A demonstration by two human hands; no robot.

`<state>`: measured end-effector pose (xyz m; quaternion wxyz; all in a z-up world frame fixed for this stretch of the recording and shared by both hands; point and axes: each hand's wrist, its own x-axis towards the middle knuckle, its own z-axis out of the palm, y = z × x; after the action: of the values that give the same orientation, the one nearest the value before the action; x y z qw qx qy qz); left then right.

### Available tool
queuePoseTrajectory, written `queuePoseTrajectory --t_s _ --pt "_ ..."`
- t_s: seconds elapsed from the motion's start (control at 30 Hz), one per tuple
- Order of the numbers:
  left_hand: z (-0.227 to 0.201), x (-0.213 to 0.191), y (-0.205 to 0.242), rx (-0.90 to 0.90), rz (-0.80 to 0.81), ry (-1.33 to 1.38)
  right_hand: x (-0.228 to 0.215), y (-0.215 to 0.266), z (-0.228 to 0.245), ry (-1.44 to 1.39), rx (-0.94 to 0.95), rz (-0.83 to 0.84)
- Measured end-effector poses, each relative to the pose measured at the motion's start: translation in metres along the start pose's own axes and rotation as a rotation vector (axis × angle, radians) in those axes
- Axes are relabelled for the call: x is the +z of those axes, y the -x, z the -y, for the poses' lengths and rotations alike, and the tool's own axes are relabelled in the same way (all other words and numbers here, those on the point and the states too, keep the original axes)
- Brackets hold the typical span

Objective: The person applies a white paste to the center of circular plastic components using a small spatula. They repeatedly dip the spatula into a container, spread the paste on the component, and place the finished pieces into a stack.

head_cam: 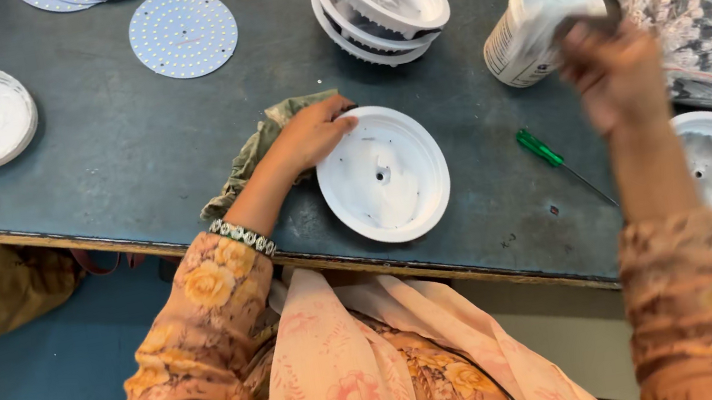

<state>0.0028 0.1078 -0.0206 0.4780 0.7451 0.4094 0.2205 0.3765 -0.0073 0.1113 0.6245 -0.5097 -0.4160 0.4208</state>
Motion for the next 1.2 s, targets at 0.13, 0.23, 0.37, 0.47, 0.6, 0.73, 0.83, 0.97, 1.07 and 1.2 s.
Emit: queuePoseTrajectory --t_s 0.13,0.23,0.37,0.47,0.6,0.73,0.83,0.97,1.07,1.2 --pt "0.012 0.011 0.024 0.017 -0.05 0.248 0.076 0.076 -0.028 0.443 -0.022 0.21" --pt "0.014 0.019 0.037 0.036 -0.123 0.359 0.124 0.108 -0.038 0.818 -0.254 0.247" --pt "0.01 0.021 0.046 0.054 -0.209 0.327 0.165 0.118 -0.045 1.111 -0.615 0.287" --pt "0.008 0.022 0.051 0.077 -0.224 0.356 0.184 0.123 -0.06 1.236 -0.747 0.329" --pt "0.01 0.023 0.051 0.081 -0.249 0.328 0.184 0.134 -0.076 1.442 -0.768 0.396" --pt "0.007 0.026 0.052 0.073 -0.241 0.344 0.167 0.14 -0.069 1.571 -0.683 0.46" --pt "0.003 0.025 0.052 0.061 -0.246 0.363 0.16 0.14 -0.051 1.567 -0.592 0.443" --pt "0.007 0.028 0.051 0.069 -0.276 0.379 0.162 0.126 -0.035 1.368 -0.529 0.345" --pt "0.011 0.027 0.047 0.07 -0.244 0.407 0.18 0.11 -0.04 1.29 -0.545 0.354" --pt "0.012 0.028 0.043 0.113 -0.288 0.381 0.202 0.102 -0.048 1.281 -0.579 0.395"
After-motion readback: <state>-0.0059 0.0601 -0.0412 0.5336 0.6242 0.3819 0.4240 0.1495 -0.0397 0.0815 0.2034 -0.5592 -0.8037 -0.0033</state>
